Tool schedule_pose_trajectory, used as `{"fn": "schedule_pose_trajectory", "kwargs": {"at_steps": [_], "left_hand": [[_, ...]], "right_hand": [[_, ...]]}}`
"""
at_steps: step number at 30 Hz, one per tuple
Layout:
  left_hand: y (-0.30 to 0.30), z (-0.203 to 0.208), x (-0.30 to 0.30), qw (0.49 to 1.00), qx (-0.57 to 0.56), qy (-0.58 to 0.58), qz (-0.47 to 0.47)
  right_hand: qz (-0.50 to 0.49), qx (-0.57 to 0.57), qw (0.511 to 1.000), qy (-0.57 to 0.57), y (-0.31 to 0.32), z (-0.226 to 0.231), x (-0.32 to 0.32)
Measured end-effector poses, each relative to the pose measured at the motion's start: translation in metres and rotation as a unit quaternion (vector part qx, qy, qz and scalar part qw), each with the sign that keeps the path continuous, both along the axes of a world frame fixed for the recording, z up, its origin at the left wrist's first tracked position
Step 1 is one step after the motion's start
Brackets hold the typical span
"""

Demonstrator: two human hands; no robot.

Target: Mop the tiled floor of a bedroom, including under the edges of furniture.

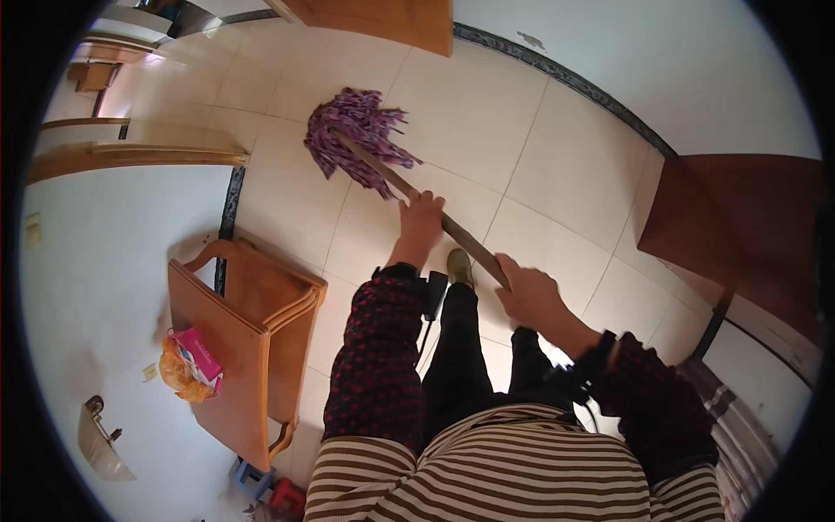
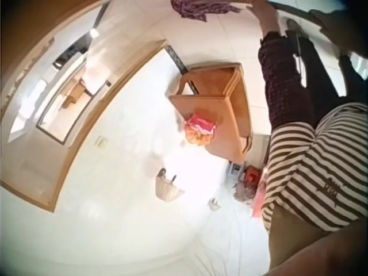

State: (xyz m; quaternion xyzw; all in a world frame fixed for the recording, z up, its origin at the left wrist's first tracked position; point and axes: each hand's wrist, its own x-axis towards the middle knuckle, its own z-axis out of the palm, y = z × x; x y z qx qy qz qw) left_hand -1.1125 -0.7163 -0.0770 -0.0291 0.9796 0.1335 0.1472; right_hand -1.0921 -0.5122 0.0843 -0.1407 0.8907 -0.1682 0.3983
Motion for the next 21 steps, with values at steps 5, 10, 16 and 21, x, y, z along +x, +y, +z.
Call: {"fn": "schedule_pose_trajectory", "kwargs": {"at_steps": [5, 10, 16, 21], "left_hand": [[-0.037, 0.015, -0.023, 0.998, 0.004, 0.067, 0.016], [-0.032, 0.016, -0.015, 0.988, 0.063, 0.069, -0.119], [0.106, 0.022, 0.032, 0.965, 0.163, -0.042, -0.204], [0.233, 0.06, 0.074, 0.95, 0.215, -0.018, -0.226]], "right_hand": [[-0.07, -0.063, 0.991, -0.097, -0.025, 0.009, -0.032], [-0.024, -0.047, 0.996, -0.079, 0.032, 0.082, -0.001], [0.008, 0.04, 0.998, -0.042, 0.159, 0.115, 0.066], [0.008, 0.097, 0.995, -0.007, 0.262, 0.166, 0.101]]}}
